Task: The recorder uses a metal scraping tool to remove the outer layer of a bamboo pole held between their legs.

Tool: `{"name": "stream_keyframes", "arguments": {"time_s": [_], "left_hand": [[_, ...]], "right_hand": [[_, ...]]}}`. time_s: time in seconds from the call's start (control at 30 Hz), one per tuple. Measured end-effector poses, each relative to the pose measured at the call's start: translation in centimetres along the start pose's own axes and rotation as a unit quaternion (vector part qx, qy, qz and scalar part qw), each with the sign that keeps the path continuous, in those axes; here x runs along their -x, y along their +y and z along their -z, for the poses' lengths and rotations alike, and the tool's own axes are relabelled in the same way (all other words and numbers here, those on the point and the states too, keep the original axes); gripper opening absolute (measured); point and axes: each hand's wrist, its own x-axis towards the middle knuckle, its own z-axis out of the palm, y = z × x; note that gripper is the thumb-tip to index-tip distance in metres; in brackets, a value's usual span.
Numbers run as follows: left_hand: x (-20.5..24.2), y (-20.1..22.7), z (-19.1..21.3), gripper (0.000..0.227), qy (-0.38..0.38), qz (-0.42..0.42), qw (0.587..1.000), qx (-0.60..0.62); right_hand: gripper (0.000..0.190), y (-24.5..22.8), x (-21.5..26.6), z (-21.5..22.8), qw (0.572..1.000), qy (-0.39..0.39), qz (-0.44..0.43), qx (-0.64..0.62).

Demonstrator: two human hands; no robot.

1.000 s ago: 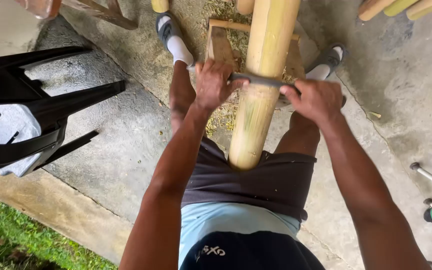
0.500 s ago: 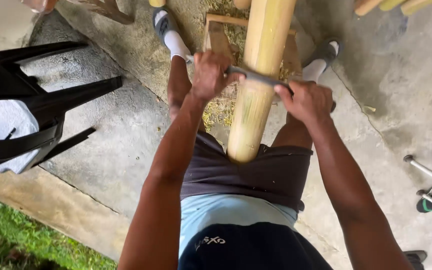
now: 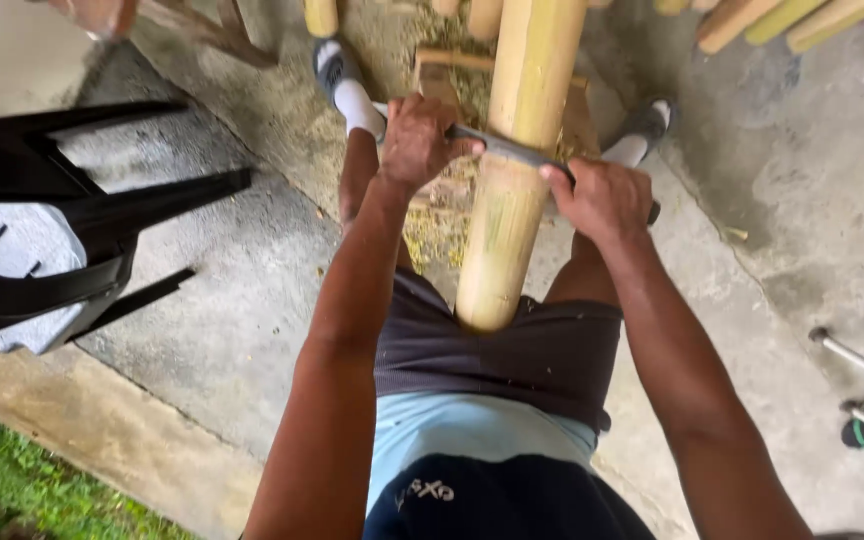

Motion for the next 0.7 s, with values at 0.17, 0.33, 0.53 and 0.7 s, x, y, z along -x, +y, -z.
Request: {"name": "stream_keyframes", "arguments": {"time_s": [0.17,0.33,0.53,0.7], "left_hand": [[0.6,1.4,0.2,0.066,-0.048,0.006,0.998,-0.035],[-1.1,-0.1,-0.4,0.064,0.031,-0.038,0.999,0.011],[1.3,-0.5,-2.7,0.060,0.010,-0.015,1.000,-0.014],[4.2,2.5,-0.4,0.064,-0.002,-0.036,0.998,-0.057]], "right_hand": [[0.052,1.5,1.1,-1.4,1.000,0.019,0.006,-0.009],[0.052,1.9,-0.6,-0.9,1.000,-0.005,0.009,-0.003],[0.055,1.2,1.1,-0.7,1.000,-0.014,-0.009,-0.026],[0.054,1.5,3.4,-2.2,0.997,-0.025,0.011,-0.066]]}}
